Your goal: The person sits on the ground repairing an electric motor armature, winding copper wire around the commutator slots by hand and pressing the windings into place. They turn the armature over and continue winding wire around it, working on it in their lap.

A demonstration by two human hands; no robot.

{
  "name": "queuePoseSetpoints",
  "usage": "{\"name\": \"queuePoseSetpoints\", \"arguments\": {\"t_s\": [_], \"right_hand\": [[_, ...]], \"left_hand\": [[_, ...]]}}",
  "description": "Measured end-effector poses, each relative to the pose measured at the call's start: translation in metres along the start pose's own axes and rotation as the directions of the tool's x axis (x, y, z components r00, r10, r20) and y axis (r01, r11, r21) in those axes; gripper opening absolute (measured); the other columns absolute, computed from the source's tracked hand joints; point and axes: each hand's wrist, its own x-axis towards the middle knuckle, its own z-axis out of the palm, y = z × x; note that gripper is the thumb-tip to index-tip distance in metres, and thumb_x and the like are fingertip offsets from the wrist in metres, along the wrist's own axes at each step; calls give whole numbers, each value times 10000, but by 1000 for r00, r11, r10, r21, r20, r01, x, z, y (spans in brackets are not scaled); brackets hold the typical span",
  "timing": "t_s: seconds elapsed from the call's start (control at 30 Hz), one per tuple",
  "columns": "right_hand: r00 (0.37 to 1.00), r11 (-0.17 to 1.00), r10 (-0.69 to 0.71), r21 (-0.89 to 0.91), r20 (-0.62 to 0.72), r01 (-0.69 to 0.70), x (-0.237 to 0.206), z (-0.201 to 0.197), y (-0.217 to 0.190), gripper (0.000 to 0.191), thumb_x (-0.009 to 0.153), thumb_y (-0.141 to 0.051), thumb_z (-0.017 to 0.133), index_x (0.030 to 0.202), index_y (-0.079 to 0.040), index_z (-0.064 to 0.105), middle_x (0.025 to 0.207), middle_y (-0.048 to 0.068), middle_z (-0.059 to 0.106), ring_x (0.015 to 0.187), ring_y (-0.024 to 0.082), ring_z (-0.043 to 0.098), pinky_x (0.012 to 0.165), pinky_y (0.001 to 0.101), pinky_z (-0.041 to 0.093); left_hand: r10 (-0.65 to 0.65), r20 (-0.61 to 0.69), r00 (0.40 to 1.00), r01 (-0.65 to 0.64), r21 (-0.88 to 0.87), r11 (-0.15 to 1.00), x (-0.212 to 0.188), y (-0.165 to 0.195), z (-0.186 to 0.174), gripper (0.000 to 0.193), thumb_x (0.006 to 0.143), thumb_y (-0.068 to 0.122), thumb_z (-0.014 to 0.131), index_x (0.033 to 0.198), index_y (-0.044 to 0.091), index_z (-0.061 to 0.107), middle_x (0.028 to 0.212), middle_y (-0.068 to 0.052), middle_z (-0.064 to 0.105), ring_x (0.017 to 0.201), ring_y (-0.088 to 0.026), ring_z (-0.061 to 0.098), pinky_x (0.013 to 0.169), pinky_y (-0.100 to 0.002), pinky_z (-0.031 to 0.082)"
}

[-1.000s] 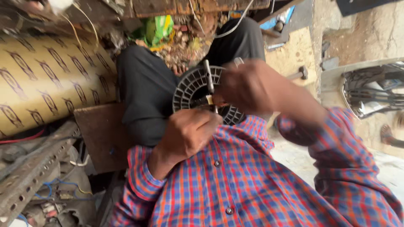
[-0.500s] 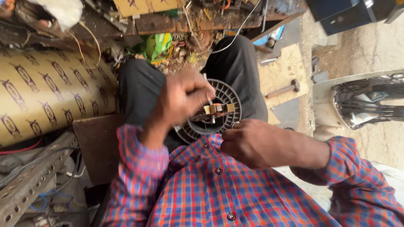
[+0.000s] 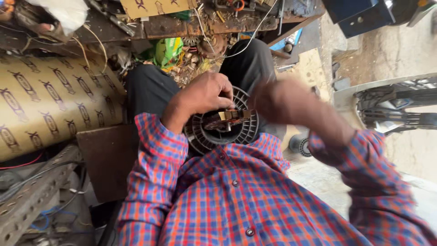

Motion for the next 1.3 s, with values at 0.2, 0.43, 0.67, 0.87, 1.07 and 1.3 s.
{"name": "queuePoseSetpoints", "arguments": {"t_s": [0.2,0.43,0.67,0.87,1.07,1.3], "right_hand": [[920,910,-392,152,6,386,10,-9,-61,92,823,-128,702,880,-58,689,790,117,637,717,315,647,604,430,507],[961,990,-61,103,-268,92,55,-6,21,133,822,-93,764,953,-99,747,874,92,701,787,291,683,664,398,541],[984,993,62,89,165,-78,-5,-2,-6,215,819,-111,710,1017,-99,794,884,77,752,684,259,692,606,406,570],[923,896,-383,230,-29,379,19,-24,-57,200,790,-147,705,937,-12,712,872,138,670,785,308,659,670,449,531],[978,991,-105,59,-181,117,51,0,35,82,889,-149,756,964,-114,751,917,80,711,843,267,684,711,416,532],[980,980,-199,17,4,199,-10,10,8,152,808,-104,709,943,-106,777,926,91,726,753,281,671,639,403,543]], "left_hand": [[26,-443,896,-120,-186,975,-72,23,36,153,1007,164,741,1043,17,720,933,-110,675,837,-258,682,723,-358,526],[-113,-710,695,-280,-412,867,-84,16,83,199,979,188,769,912,20,686,808,-87,608,677,-194,562,579,-287,457],[-15,43,999,10,105,994,7,0,-6,238,760,263,875,787,51,772,780,-95,712,717,-233,671,650,-375,501],[215,-467,858,-251,-15,968,-68,32,46,120,953,126,762,1041,45,747,970,-106,724,895,-263,706,772,-368,565],[7,-699,715,-189,-184,965,-74,1,72,146,880,76,762,798,65,641,738,-68,599,673,-226,572,582,-372,459],[74,-179,981,-81,-34,996,4,4,-2,180,757,149,883,778,40,742,762,-87,682,709,-240,658,637,-350,497]]}}
